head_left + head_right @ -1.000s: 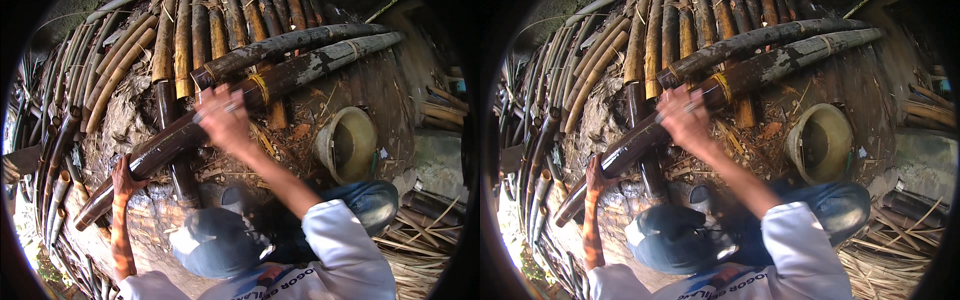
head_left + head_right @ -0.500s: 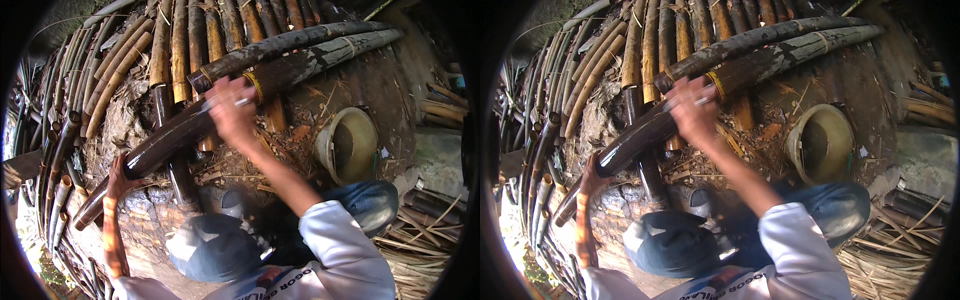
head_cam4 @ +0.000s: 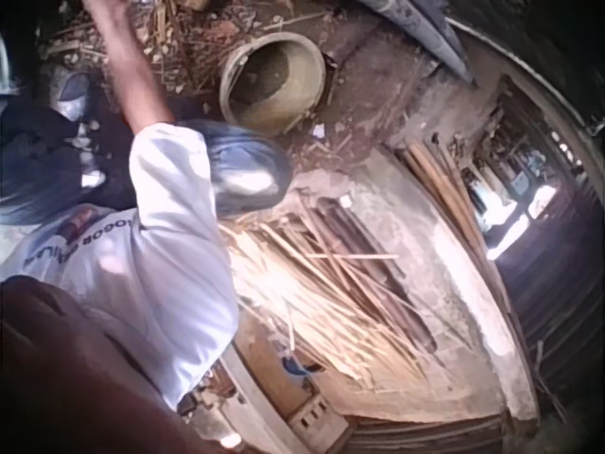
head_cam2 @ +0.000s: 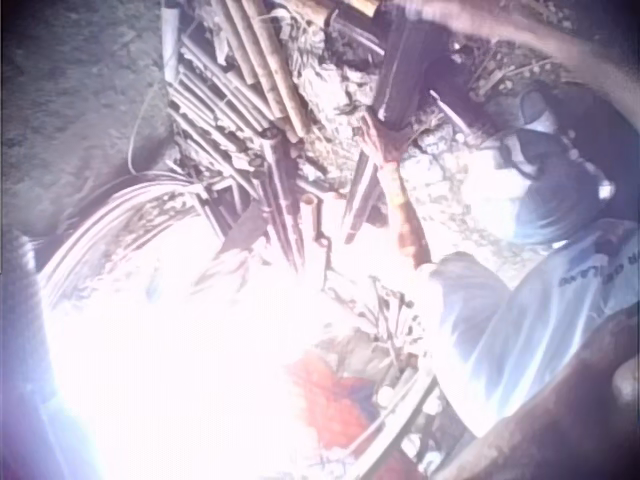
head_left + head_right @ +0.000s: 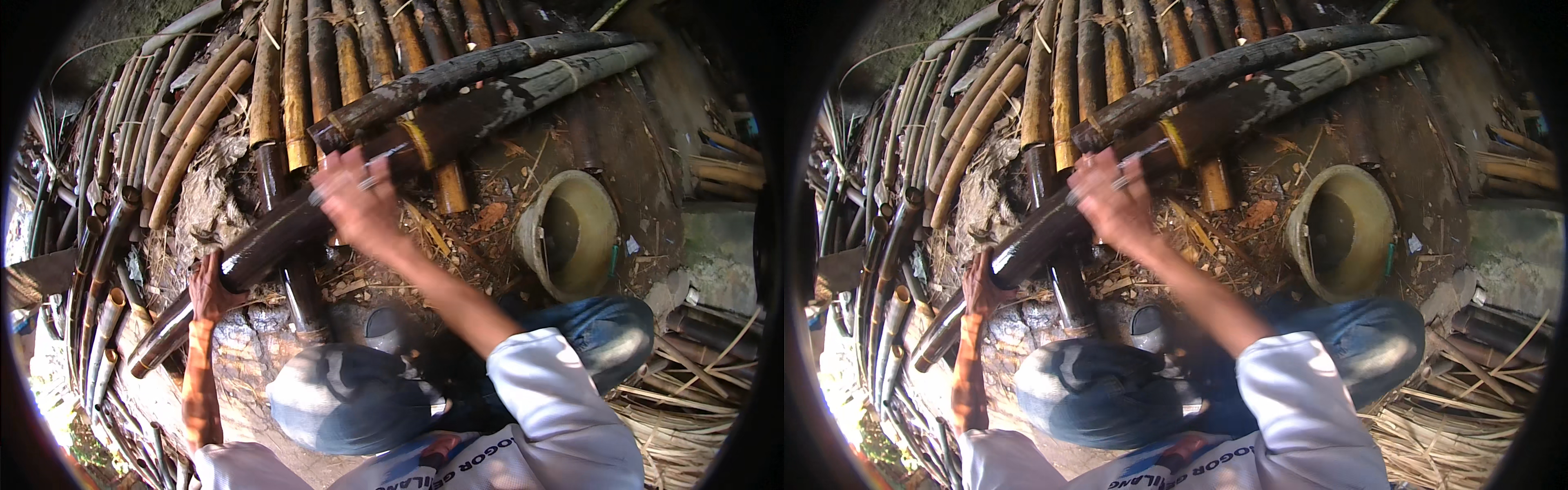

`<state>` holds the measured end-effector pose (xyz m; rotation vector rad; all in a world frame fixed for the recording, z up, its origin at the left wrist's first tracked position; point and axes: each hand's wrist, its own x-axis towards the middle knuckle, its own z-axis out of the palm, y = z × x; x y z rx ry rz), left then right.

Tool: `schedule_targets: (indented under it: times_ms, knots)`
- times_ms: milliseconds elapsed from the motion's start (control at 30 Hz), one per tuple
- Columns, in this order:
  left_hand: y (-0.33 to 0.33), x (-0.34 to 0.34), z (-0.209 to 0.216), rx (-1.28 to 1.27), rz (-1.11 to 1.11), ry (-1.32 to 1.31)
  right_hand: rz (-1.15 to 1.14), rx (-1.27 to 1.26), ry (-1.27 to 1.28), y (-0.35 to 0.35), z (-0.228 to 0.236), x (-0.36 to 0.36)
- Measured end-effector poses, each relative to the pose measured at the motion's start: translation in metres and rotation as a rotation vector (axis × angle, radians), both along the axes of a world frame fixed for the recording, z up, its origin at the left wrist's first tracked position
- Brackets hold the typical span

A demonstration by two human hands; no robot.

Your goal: The person sits on the ground and repeatedly rubs a long bamboo pole with a cloth, occasionally dipping the cloth into a bucket of liquid. The person rotates the pole to treat different sections and continues the process throughout the clip.

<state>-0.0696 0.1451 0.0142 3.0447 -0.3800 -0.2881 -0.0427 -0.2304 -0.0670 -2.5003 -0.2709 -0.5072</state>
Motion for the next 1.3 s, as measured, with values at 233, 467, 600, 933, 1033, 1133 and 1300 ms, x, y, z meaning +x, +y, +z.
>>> schedule_targets:
  times_ms: [233, 467, 600, 933, 1033, 1133, 1300]
  knots:
    - [-0.031, -0.039, -0.023, 0.101, 0.15, -0.081, -0.627, -0.491, 0.267, -0.283, 0.018, 0.088]
    - [-0.027, -0.059, -0.03, 0.014, 0.155, -0.246, 0.296, -0.053, 0.011, 0.142, 0.025, -0.042]
    - [-0.011, -0.077, -0.025, 0.033, 0.154, -0.289, 0.154, 0.056, -0.108, 0.103, 0.037, -0.039]
    - [-0.018, -0.063, -0.034, 0.055, 0.187, -0.183, -0.298, 0.381, -0.225, -0.187, 0.049, 0.007]
    - [-0.034, -0.057, -0.02, 0.011, 0.151, -0.196, -0.564, 0.434, -0.078, -0.322, 0.041, -0.037]
    - [-0.025, -0.065, -0.024, -0.054, 0.205, -0.19, -0.652, 0.93, 0.85, -0.392, 0.062, -0.101]
    - [-0.004, -0.038, -0.029, -0.651, 0.606, -0.078, -0.85, 0.198, 0.828, -0.459, -0.106, -0.183]
